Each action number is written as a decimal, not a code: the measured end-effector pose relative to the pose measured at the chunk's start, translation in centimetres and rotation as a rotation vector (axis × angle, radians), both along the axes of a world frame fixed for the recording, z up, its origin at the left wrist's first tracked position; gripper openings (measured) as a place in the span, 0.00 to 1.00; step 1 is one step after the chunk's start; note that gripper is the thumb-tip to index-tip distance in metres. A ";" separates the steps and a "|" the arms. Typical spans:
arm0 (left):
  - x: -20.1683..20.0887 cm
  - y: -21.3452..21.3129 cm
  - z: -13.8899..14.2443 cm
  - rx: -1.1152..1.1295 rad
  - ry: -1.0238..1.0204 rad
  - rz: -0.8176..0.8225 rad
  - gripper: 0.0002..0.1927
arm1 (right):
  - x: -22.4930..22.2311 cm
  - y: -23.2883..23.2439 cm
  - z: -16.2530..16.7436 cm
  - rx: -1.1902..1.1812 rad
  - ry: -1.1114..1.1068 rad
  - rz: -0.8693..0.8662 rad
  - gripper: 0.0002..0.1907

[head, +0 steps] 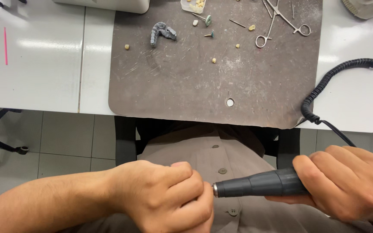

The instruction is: The person holds small dental prosthetic pieces one at a time and polishes them against a buffing wheel on a rotary tool, rotating each piece to work its surfaces, then sets finished pieces on the work mat and picks up new ones from a container.

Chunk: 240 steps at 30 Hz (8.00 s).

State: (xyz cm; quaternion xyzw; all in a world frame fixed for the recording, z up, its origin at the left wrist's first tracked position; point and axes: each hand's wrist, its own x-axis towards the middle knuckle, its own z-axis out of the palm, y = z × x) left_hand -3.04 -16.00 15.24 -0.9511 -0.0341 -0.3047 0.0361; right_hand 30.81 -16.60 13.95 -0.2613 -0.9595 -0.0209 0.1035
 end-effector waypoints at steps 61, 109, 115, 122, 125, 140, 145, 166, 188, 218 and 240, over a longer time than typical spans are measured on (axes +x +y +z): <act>-1.5 15.7 -17.5 -0.550 0.180 0.399 0.07 | 7.8 9.3 -21.3 -0.106 0.329 -0.752 0.30; -17.3 14.0 -18.3 -0.163 -0.418 1.017 0.06 | 7.5 9.6 -21.3 -0.008 0.126 -0.735 0.31; -16.8 13.8 -17.9 -0.170 -0.435 0.982 0.06 | 7.3 9.5 -20.8 -0.034 0.150 -0.764 0.32; -17.1 14.0 -18.1 -0.162 -0.403 1.022 0.05 | 8.2 9.2 -21.3 -0.076 0.206 -0.746 0.30; -17.5 14.1 -18.1 -0.201 -0.425 1.048 0.05 | 8.6 9.0 -21.7 -0.058 0.180 -0.740 0.29; -19.2 13.7 -18.7 -0.191 -0.560 1.113 0.01 | 9.5 9.2 -22.3 -0.062 0.108 -0.735 0.29; -18.8 14.1 -18.6 -0.182 -0.524 1.106 0.02 | 9.1 8.9 -22.0 -0.026 0.115 -0.709 0.29; -16.7 14.0 -16.8 -0.693 -0.148 0.965 0.07 | 7.8 8.9 -20.9 0.011 0.055 -0.708 0.27; -16.4 13.4 -17.3 -0.603 -0.320 0.799 0.08 | 8.2 9.3 -21.5 0.038 0.071 -0.690 0.26; -16.5 13.7 -16.8 -0.771 -0.171 0.687 0.09 | 8.9 9.0 -22.2 -0.008 0.081 -0.648 0.26; -17.2 18.1 -14.2 -0.910 -0.016 0.568 0.10 | 10.0 7.1 -23.8 -0.317 0.326 -0.849 0.23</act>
